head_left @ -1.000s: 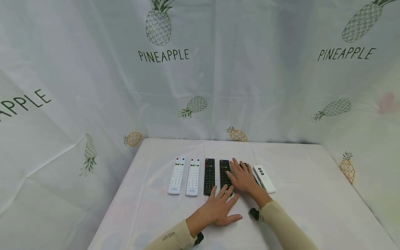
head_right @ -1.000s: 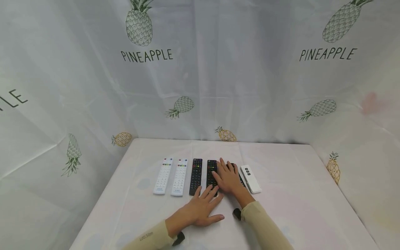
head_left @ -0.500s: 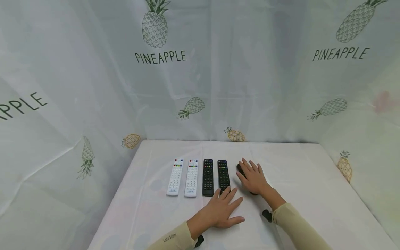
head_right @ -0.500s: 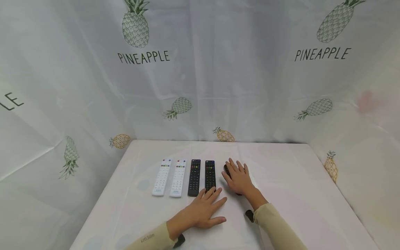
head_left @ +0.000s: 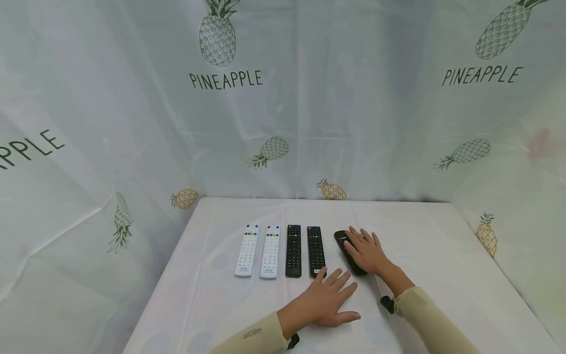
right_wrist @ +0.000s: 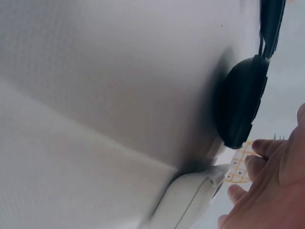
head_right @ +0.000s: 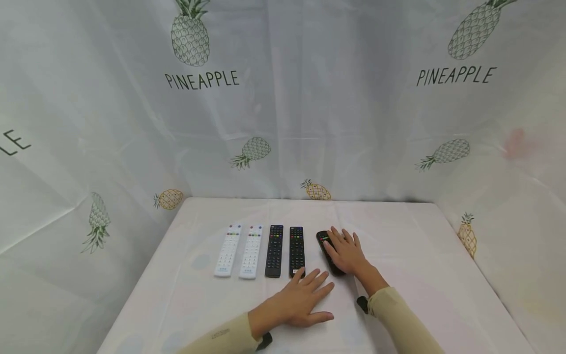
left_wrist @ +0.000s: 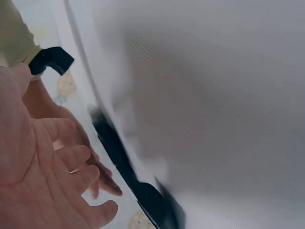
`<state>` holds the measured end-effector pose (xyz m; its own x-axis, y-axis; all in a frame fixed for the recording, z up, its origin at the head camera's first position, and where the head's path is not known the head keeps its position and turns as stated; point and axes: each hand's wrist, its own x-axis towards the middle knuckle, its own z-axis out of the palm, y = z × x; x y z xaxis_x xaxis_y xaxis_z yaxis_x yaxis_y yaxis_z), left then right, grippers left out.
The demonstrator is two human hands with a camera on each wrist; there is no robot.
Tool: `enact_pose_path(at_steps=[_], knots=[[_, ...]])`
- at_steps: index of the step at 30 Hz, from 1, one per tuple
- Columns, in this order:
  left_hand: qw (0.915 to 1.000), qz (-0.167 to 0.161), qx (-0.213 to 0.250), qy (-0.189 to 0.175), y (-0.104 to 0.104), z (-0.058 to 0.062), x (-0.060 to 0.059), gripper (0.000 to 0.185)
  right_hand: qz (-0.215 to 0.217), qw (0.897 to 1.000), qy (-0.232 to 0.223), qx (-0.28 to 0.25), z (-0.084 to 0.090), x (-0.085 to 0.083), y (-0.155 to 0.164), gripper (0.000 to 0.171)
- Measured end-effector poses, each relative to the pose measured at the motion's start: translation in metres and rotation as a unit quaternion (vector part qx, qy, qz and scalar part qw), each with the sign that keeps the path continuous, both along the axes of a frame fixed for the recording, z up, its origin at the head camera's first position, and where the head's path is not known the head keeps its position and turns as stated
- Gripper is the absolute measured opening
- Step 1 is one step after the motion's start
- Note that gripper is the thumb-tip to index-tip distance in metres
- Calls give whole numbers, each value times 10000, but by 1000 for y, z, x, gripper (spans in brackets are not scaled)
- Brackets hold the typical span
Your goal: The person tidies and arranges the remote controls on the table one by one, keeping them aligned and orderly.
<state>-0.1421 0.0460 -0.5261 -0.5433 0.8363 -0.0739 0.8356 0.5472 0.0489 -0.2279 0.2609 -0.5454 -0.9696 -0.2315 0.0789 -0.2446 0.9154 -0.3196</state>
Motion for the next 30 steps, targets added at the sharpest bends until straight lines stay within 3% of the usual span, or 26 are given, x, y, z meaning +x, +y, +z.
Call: enact_pose_path(at_steps=[9, 21, 26, 30], knots=[[9992, -35, -147, 366, 27, 1, -1, 79, 164, 9998, -16, -111, -1, -3, -1, 57], [9975, 334, -597, 153, 41, -14, -6, 87, 126, 9997, -208, 88, -4, -3, -9, 59], [9966, 395, -706, 136, 48, -12, -2, 90, 129, 9994, -175, 267, -9, 3, -7, 59], [9960, 448, -714, 306, 50, -11, -7, 91, 92, 9995, 19, 295, -8, 0, -10, 58]])
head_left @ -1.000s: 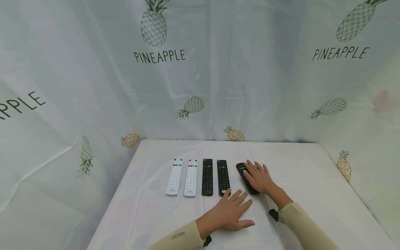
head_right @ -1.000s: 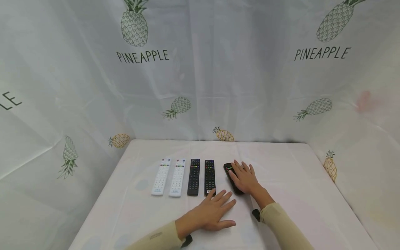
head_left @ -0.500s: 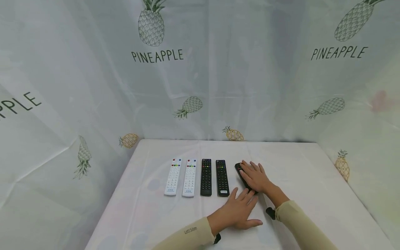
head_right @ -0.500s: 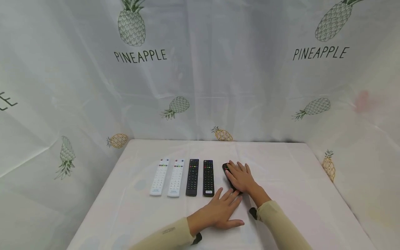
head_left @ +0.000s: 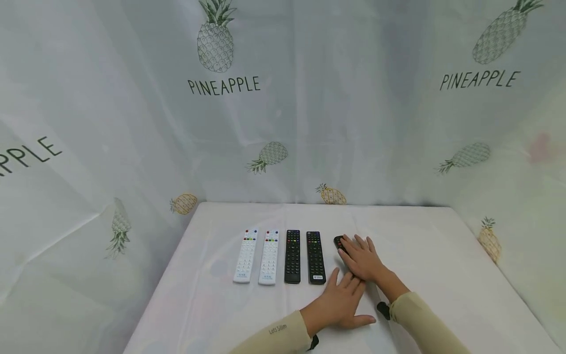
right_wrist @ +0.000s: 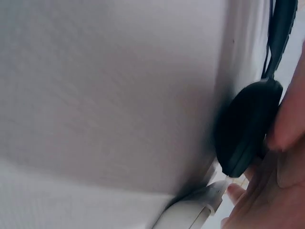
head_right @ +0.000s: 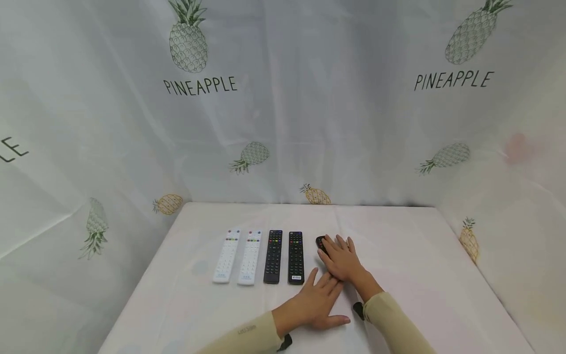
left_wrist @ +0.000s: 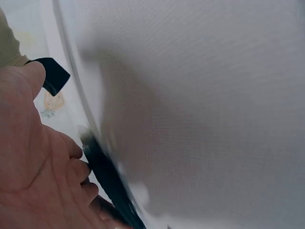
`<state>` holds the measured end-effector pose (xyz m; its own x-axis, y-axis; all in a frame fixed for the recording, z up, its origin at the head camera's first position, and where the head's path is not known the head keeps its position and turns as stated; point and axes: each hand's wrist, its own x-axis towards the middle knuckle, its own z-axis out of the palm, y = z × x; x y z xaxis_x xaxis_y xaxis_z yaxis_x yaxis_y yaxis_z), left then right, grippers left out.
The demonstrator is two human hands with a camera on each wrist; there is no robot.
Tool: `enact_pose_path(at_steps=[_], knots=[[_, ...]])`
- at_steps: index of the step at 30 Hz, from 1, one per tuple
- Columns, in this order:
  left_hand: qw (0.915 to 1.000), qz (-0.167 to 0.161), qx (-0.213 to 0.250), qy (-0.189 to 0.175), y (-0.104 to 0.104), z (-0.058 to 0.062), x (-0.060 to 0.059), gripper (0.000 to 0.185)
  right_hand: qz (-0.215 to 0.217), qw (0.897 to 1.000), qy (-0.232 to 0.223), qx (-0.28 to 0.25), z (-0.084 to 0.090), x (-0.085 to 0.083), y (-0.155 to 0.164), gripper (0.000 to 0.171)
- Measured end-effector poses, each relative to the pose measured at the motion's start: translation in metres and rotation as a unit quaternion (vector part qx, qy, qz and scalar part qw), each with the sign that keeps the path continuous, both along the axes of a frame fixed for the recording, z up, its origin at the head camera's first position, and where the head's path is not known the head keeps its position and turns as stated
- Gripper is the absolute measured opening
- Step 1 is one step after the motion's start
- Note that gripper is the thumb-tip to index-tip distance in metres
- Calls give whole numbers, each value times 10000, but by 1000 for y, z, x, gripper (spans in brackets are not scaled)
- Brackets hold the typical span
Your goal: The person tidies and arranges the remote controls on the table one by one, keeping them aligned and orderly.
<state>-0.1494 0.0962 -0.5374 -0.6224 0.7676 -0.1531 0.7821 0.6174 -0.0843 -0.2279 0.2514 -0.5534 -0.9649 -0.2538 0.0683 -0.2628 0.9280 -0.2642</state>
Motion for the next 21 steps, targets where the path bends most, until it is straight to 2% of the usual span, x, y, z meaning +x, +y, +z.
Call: enact_pose_path(at_steps=[5, 10, 15, 21], knots=[[9998, 150, 45, 124, 2, -3, -2, 90, -26, 10000, -17, 34, -2, -2, -3, 61], [9995, 268, 167, -73, -2, 1, -5, 89, -36, 9998, 44, 167, -2, -6, -8, 63], [9987, 403, 203, -218, -7, 4, -9, 87, 37, 9994, 307, 167, -1, -8, -14, 63], [9978, 445, 171, -464, -7, 4, -2, 86, -3, 9996, 95, 258, -5, -1, -17, 63]])
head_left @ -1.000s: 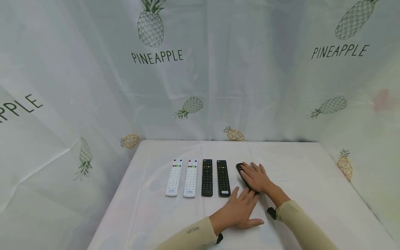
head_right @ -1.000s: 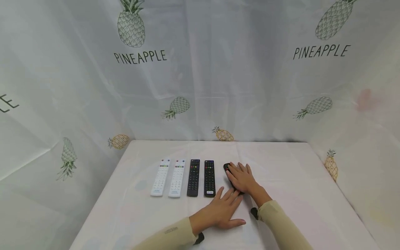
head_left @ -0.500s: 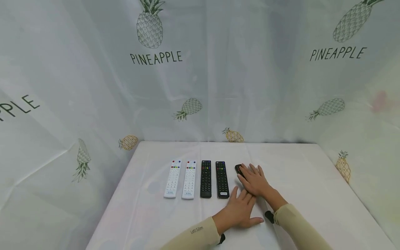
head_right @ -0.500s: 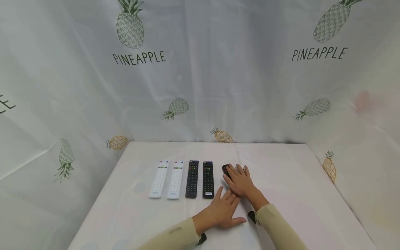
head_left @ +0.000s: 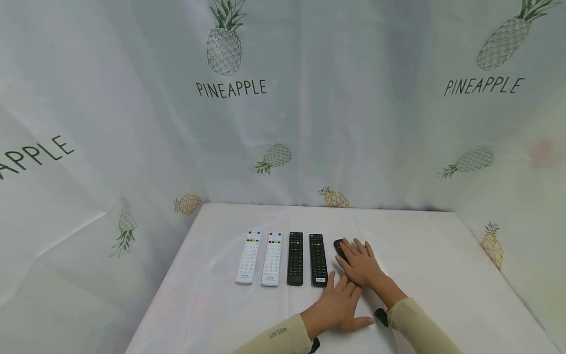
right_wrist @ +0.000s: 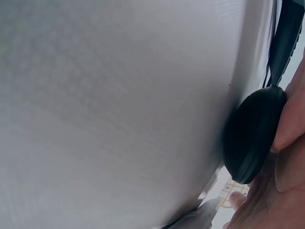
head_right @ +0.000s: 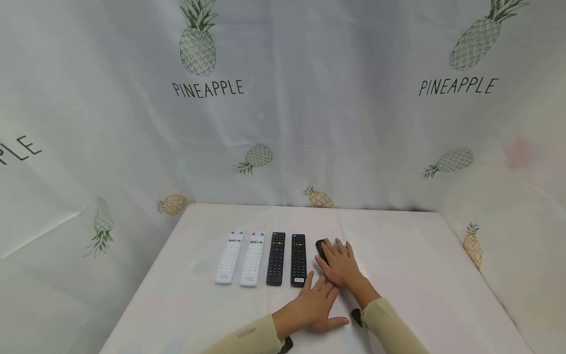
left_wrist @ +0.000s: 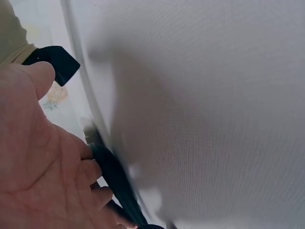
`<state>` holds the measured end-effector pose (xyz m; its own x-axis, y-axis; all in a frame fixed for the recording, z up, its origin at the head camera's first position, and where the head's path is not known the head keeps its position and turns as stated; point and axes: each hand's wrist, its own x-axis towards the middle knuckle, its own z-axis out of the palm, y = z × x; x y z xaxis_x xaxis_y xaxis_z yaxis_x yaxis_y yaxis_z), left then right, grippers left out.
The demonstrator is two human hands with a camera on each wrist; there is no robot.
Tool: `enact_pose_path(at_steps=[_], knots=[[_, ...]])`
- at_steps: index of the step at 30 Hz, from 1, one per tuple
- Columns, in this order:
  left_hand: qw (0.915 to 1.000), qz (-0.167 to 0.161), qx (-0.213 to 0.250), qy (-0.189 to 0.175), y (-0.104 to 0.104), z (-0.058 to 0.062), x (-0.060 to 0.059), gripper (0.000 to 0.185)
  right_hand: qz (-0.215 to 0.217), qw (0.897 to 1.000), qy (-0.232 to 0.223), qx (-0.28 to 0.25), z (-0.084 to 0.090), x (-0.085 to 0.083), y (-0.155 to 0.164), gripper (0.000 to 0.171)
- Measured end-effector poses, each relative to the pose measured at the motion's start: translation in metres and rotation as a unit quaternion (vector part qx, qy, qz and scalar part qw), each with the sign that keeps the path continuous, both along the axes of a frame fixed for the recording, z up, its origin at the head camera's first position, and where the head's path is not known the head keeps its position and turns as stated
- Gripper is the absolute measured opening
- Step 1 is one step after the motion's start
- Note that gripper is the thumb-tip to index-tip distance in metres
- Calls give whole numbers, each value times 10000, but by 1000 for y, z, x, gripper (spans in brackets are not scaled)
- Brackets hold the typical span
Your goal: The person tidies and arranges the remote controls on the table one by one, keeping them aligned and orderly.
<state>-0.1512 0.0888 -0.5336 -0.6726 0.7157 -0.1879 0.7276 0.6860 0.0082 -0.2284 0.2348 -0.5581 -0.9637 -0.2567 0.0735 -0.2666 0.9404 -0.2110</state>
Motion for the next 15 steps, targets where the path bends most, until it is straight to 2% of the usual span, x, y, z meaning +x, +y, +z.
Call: enact_pose_path(at_steps=[5, 11, 15], knots=[[9998, 99, -132, -65, 0, 5, 1, 86, 11, 9999, 125, -64, -1, 3, -1, 62], [9983, 317, -211, -431, -5, 14, -3, 86, -34, 9999, -37, 97, -1, 0, -4, 62], [9981, 429, -232, -365, -9, 22, -2, 85, -94, 9997, -68, 202, -1, 0, -6, 60]])
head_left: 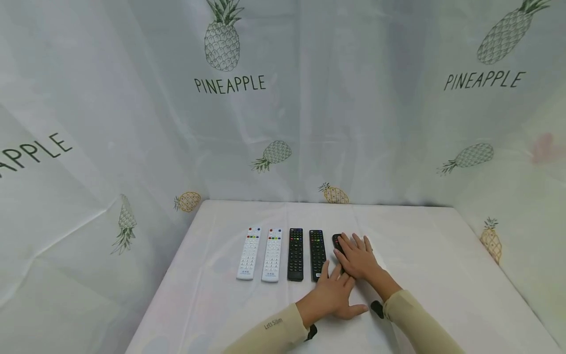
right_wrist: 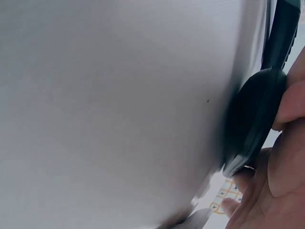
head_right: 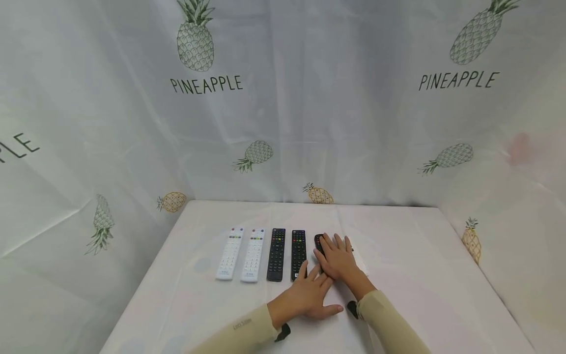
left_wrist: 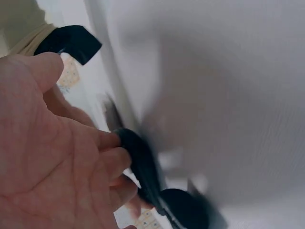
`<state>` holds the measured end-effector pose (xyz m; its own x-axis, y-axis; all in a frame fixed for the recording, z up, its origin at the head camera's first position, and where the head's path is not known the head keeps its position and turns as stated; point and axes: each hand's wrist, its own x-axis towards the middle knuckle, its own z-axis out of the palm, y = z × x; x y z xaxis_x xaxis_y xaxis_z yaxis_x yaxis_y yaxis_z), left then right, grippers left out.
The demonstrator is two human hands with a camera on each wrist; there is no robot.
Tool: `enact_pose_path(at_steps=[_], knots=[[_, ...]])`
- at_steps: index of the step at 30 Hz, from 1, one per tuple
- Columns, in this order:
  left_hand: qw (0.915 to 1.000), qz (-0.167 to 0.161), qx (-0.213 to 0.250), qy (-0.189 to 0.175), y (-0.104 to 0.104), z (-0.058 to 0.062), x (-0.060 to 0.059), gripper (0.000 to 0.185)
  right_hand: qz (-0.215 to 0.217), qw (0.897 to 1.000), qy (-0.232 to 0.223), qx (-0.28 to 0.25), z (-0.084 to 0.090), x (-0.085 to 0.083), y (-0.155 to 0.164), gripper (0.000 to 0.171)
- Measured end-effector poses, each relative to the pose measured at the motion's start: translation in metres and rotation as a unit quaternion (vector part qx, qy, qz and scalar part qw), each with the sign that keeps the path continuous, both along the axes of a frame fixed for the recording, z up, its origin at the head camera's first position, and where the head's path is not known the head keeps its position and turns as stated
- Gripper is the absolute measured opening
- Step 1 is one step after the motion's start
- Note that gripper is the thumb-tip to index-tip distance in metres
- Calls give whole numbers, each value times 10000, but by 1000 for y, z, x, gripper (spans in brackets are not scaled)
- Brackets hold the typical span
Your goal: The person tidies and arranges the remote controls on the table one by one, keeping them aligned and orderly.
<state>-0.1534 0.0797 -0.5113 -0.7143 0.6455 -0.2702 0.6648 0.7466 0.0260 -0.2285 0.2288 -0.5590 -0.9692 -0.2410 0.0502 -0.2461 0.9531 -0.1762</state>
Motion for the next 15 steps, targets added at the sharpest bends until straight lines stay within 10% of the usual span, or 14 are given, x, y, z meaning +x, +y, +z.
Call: enact_pose_path(at_steps=[15], knots=[[9998, 197, -36, 62, -7, 2, -2, 85, -169, 9998, -121, -22, 2, -4, -8, 61]])
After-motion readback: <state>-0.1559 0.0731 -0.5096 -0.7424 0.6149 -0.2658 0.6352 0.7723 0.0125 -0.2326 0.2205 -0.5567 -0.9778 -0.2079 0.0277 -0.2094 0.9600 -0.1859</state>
